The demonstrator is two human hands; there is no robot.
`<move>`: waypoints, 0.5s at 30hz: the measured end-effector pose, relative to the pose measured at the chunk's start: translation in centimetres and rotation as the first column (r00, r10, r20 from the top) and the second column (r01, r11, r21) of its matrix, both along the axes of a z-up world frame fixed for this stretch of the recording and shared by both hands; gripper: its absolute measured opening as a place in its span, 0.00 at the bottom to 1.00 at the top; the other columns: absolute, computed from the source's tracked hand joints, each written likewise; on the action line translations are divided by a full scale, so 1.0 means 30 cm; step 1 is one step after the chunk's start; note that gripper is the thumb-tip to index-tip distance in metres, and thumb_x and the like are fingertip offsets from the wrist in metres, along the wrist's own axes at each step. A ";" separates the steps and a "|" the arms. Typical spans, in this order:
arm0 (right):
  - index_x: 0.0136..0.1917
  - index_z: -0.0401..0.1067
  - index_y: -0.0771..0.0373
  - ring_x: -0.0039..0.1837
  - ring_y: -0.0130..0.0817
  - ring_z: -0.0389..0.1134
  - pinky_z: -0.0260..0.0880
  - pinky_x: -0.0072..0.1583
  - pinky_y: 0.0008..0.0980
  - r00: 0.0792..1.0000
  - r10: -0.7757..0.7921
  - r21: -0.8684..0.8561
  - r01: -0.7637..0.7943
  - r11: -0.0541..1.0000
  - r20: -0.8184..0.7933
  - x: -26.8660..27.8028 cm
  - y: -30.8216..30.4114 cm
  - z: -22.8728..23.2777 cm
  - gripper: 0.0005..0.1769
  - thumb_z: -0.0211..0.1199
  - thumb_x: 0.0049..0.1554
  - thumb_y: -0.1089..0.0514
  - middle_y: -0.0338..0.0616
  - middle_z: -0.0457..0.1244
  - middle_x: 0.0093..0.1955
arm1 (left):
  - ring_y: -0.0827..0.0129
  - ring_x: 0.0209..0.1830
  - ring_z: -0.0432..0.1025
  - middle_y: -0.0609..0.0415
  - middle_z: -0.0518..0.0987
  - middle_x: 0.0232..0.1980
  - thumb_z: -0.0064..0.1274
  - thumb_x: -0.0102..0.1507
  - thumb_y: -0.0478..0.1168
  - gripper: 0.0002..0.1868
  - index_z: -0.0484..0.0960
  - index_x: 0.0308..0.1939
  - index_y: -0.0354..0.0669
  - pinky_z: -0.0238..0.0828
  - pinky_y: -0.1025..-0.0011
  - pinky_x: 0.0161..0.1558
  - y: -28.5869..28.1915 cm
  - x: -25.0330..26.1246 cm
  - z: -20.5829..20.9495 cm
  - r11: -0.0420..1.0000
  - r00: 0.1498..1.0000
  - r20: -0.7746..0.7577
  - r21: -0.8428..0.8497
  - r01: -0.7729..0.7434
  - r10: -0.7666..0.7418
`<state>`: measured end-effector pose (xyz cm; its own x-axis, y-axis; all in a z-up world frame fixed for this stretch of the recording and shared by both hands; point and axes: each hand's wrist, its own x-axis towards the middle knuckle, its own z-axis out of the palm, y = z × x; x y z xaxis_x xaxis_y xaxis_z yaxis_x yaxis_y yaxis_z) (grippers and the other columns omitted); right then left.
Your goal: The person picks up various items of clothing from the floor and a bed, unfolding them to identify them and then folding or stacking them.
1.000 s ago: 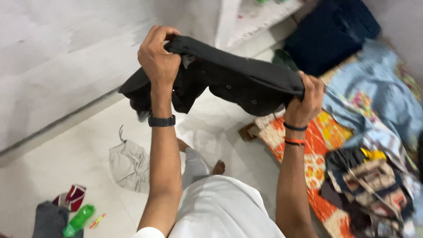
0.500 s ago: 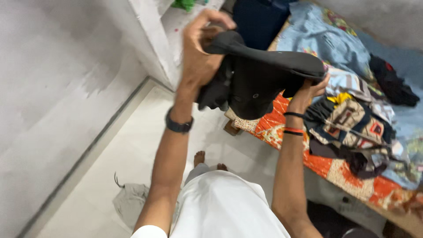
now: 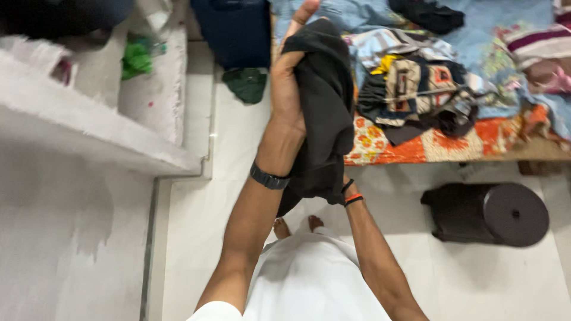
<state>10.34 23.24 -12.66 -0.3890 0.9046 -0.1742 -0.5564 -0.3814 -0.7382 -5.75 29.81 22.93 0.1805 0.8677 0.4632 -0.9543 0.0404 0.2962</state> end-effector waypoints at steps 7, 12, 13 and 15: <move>0.74 0.64 0.66 0.70 0.45 0.64 0.64 0.72 0.42 0.951 -0.288 -0.111 0.275 0.955 -0.113 -0.027 -0.057 -0.084 0.29 0.49 0.68 0.44 0.50 0.63 0.71 | 0.67 0.53 0.74 0.49 0.78 0.56 0.42 0.69 0.31 0.26 0.66 0.72 0.39 0.71 0.72 0.60 0.053 0.117 -0.089 0.980 0.977 0.130 -0.082 0.182 -0.170; 0.74 0.64 0.66 0.70 0.44 0.64 0.65 0.71 0.41 0.860 -0.492 -0.128 0.478 0.869 -0.132 0.196 0.035 -0.039 0.32 0.47 0.68 0.41 0.50 0.63 0.71 | 0.61 0.57 0.75 0.50 0.79 0.56 0.44 0.61 0.35 0.32 0.68 0.71 0.43 0.72 0.63 0.66 0.146 0.049 -0.112 0.998 0.999 0.043 -0.055 0.018 -0.016; 0.74 0.64 0.66 0.70 0.44 0.64 0.66 0.71 0.41 0.837 -0.529 -0.120 0.516 0.848 -0.143 0.254 0.049 0.000 0.32 0.47 0.68 0.41 0.50 0.63 0.71 | 0.61 0.57 0.75 0.49 0.79 0.56 0.44 0.63 0.35 0.30 0.69 0.72 0.42 0.72 0.62 0.66 0.162 0.036 -0.129 0.992 0.998 0.050 -0.125 -0.021 0.028; 0.74 0.64 0.65 0.70 0.45 0.65 0.66 0.72 0.42 0.805 -0.562 -0.103 0.553 0.827 -0.191 0.356 0.069 0.135 0.31 0.48 0.68 0.41 0.50 0.63 0.71 | 0.60 0.56 0.74 0.49 0.79 0.56 0.43 0.67 0.34 0.27 0.73 0.73 0.41 0.71 0.61 0.66 0.201 0.021 -0.173 0.963 0.991 0.059 -0.252 -0.098 0.117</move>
<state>21.01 25.31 -8.62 0.1499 0.9705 -0.1888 -0.8180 0.0145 -0.5750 -5.13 35.84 17.73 0.0536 0.9695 0.2392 -0.9755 -0.0003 0.2198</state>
